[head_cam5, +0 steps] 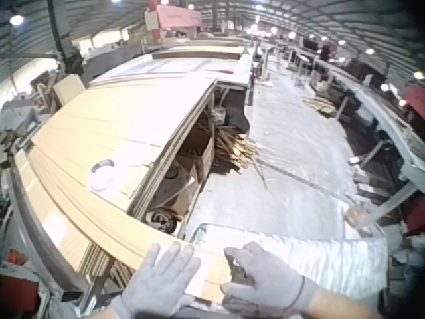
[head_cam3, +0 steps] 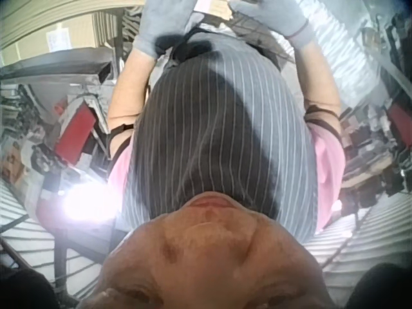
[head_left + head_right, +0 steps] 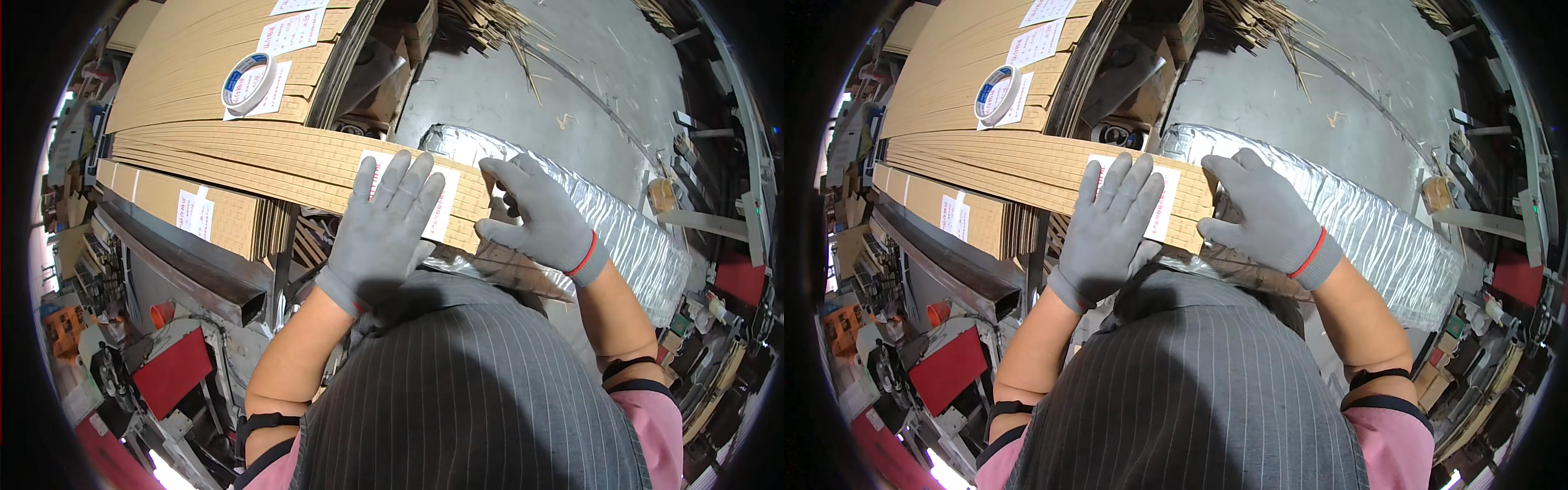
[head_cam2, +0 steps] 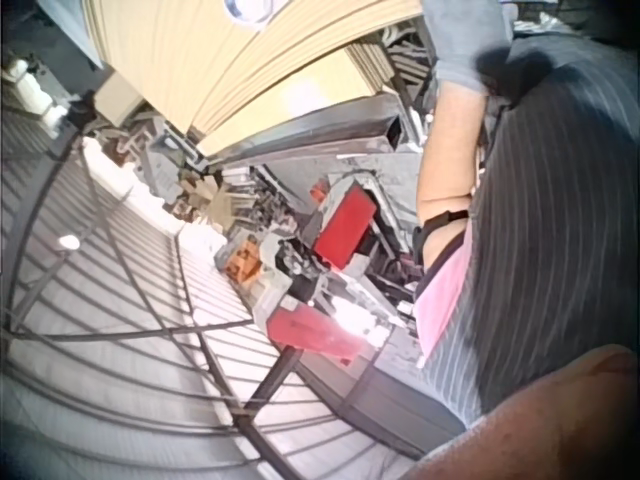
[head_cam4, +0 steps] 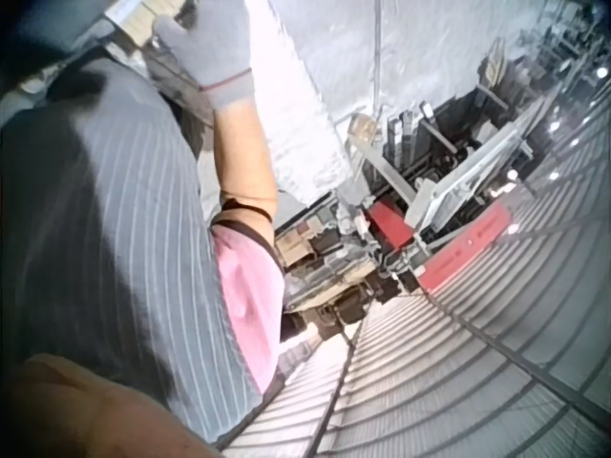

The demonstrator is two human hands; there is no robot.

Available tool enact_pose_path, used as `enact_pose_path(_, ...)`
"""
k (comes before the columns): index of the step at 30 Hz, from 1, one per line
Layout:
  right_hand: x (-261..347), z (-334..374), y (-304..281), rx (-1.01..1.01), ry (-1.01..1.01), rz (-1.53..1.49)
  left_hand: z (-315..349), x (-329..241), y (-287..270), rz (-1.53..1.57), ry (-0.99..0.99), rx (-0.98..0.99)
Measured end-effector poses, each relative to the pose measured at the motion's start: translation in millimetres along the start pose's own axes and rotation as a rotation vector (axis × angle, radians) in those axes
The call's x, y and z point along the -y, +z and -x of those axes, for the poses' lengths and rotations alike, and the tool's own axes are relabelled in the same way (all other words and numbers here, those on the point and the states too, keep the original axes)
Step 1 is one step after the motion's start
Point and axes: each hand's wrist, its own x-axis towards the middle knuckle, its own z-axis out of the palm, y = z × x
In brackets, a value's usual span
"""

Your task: Applying tape and labels to bundles of building materials and moving them into a stack.

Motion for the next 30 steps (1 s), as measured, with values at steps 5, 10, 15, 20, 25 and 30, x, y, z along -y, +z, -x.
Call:
enact_pose_path(5,-5,-6,-4,0.052,-0.106,0.189,0,1,1,0.017,0.005,-0.007)
enact_pose_path(10,-5,-5,-10,0.102,-0.026,0.034,1,1,2,0.026,0.010,-0.018)
enact_pose_path(15,-12,-8,-2,0.026,-0.007,-0.289,2,1,2,0.027,0.010,-0.017)
enact_pose_path(20,-6,-10,-3,0.053,0.139,-0.483,2,1,2,0.040,0.007,-0.017)
enact_pose_path(25,-4,-17,-15,0.185,0.194,-0.273,3,2,4,0.054,0.015,-0.035)
enact_pose_path(30,1,-11,-13,0.152,0.176,-0.534,3,2,4,0.079,0.014,-0.054)
